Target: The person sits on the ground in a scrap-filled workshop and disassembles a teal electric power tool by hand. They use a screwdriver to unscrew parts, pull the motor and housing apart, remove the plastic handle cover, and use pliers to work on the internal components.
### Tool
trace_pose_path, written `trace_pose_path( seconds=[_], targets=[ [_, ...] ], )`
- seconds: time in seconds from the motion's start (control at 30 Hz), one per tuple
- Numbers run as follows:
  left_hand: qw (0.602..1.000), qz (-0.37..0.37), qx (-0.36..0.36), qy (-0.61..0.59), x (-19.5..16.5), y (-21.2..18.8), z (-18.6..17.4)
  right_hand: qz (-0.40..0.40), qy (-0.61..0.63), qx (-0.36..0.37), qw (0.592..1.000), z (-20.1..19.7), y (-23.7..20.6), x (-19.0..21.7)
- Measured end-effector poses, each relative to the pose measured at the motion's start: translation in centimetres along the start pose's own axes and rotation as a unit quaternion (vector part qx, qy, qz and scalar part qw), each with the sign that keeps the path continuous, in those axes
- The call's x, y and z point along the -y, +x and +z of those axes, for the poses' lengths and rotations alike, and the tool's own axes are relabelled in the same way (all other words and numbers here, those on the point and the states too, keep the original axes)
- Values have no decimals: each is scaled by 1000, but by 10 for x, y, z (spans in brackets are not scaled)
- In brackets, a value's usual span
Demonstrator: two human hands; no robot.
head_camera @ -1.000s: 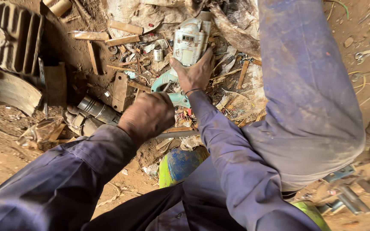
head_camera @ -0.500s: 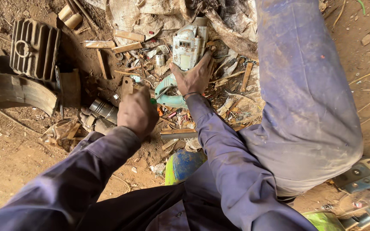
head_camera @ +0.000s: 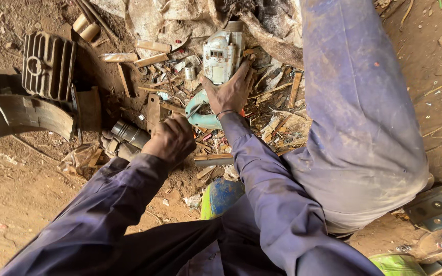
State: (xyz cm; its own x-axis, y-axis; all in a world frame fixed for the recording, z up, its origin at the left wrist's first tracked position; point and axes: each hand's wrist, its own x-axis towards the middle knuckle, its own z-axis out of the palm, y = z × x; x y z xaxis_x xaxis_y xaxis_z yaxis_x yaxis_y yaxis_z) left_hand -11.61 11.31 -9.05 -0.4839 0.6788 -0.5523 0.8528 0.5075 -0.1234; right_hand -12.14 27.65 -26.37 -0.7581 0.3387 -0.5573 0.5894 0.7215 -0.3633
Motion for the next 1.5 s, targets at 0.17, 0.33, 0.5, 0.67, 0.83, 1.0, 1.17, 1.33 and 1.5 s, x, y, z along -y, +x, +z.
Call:
trace_pose_path(
  seconds=[0.17,0.33,0.5,0.67,0.83,1.0,1.17,1.33,1.5],
  targets=[
    [999,7,18,-28,-2,3,9,-4,20,-7,1000,-1,-2,0],
    [999,-43,11,-31,-8,3,9,1,52,-32,998,-4,-5,2],
    [982,-96,102,-130,-10,16,-2,0,44,-38,998,-2,-7,2],
    [799,-253,334,-431,2,22,-17,14,60,-30,998,4,-4,2],
    [767,-293,316,-475,9,26,-20,9,33,-35,999,1,-1,3],
    [920,-194,144,-308,-3,13,-17,-5,11,-24,1000,-10,-4,10],
    [987,9,157,-26,-7,2,-11,31,-1,13,999,-13,-1,16],
    [917,-11,343,-201,6,18,-16,38,-22,10,999,-8,2,13],
    [754,-253,386,-468,30,33,-24,28,-12,10,999,-9,2,13]
  ],
)
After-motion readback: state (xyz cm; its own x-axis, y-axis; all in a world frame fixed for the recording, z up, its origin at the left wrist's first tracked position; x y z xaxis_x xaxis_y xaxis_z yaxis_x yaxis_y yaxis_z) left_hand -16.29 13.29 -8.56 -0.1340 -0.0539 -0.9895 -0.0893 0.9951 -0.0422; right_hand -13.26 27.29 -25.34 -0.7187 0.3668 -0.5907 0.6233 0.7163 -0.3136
